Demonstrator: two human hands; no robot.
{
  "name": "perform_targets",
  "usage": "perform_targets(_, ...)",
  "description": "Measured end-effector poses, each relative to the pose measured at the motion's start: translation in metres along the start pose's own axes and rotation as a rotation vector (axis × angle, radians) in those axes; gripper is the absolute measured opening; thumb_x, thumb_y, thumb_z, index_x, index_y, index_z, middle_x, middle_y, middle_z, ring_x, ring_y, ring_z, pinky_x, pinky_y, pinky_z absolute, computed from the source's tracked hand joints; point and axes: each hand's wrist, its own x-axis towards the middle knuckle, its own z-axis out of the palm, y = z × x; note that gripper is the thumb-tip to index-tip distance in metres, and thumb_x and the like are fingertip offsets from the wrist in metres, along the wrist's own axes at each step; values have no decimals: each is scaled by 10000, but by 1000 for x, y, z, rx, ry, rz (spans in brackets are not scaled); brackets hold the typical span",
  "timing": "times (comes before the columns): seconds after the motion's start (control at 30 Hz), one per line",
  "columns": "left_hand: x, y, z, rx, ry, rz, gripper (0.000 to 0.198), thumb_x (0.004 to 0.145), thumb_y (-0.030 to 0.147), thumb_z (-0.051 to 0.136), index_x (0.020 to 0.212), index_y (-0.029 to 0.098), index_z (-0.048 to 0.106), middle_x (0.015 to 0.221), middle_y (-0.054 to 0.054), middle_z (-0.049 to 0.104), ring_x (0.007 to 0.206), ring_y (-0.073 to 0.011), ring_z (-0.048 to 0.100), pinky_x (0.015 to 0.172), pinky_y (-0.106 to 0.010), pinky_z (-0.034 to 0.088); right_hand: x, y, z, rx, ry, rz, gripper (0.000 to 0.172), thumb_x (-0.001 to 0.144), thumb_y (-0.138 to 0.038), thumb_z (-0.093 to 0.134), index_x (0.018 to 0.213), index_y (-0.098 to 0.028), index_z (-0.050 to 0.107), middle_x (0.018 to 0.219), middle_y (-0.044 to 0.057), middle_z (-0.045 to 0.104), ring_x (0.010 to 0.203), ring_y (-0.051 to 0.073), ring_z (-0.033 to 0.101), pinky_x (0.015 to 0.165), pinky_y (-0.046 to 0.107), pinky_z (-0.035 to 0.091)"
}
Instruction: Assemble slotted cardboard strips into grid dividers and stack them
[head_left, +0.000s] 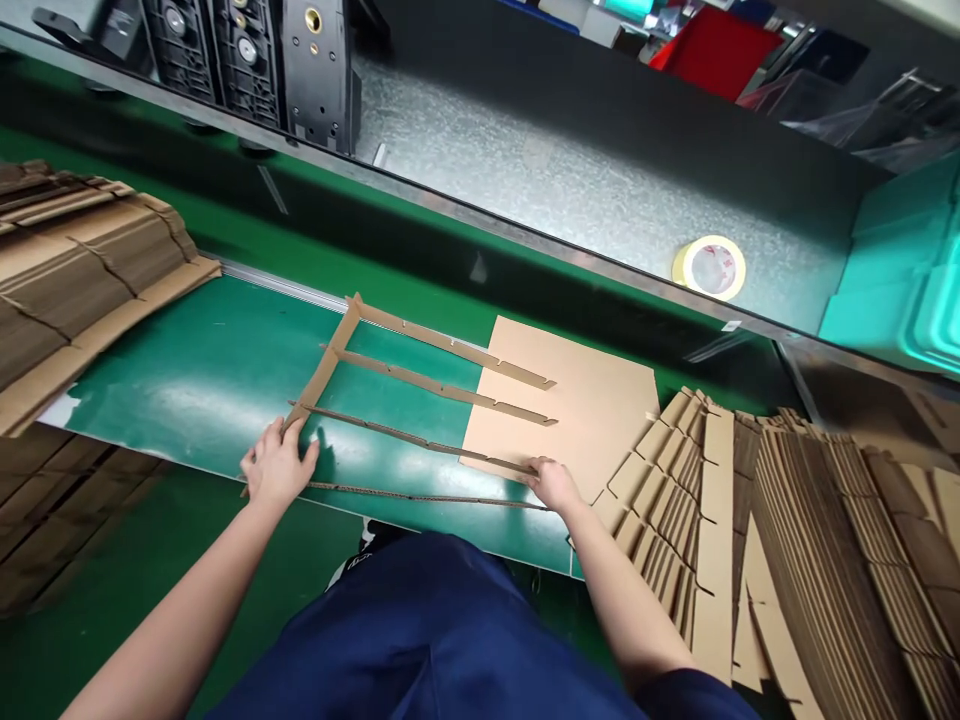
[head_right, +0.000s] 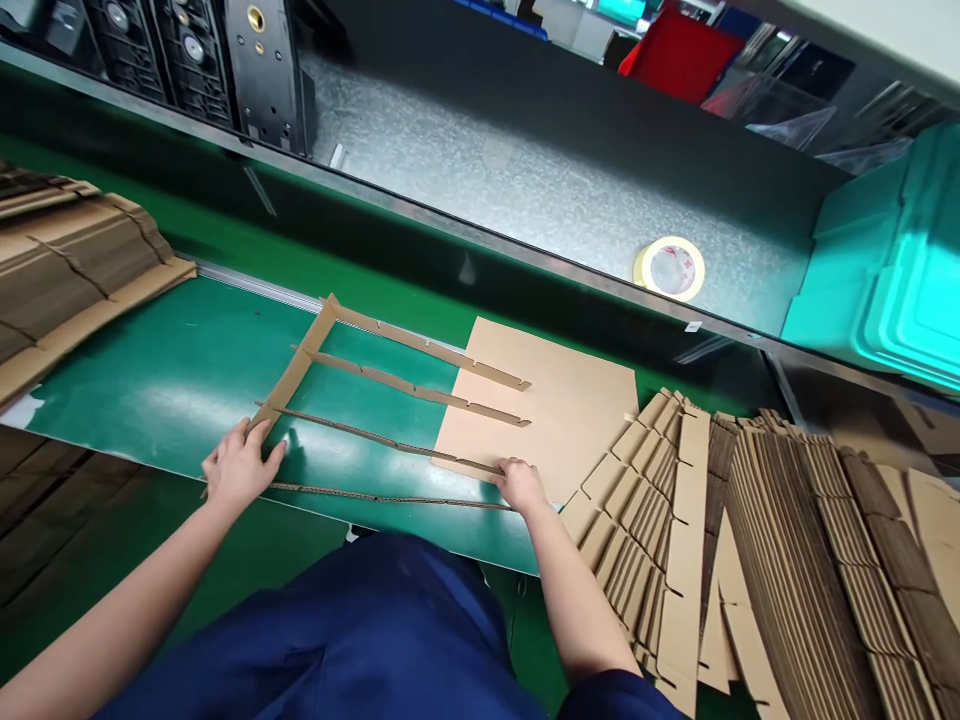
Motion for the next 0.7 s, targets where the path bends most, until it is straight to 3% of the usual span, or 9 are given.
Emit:
perform_targets(0.33,2,-8,1,48,-54,50,521,866,431,431,1338,211,470,1487,-162,313,1322,-331,358,1016,-516,340,-21,-1,22,13,150,154,229,908,-243,471,1031,-220,663,1036,66,671,1000,210,595,885,324,414)
perform_targets(0.47,3,-11,1,70,-85,69,546,844,403,462,1350,198,458,1493,-168,304,1329,-340,345,1012,-523,345,-27,0,22,10,275,189,295,910,-269,449,1154,-212,605,1194,102,603,1134,252,512,917,376,396)
perform_targets(0.6,5,-10,2,85,-74,75,551,826,381,487,1346,201,460,1495,-165,302,1331,-335,345,1011,-519,350,-47,-5,24,29,483,50,359,945,-360,381,1194,-191,578,1246,134,552,1160,271,478,928,401,387)
perform_targets(0.7,6,-8,3,79,-68,60,554,820,391,495,1341,207,465,1496,-166,300,1325,-342,352,1008,-526,351,-66,-15,33,60,298,-106,386,966,-439,334,1020,-222,648,1021,102,640,1002,262,561,881,401,407)
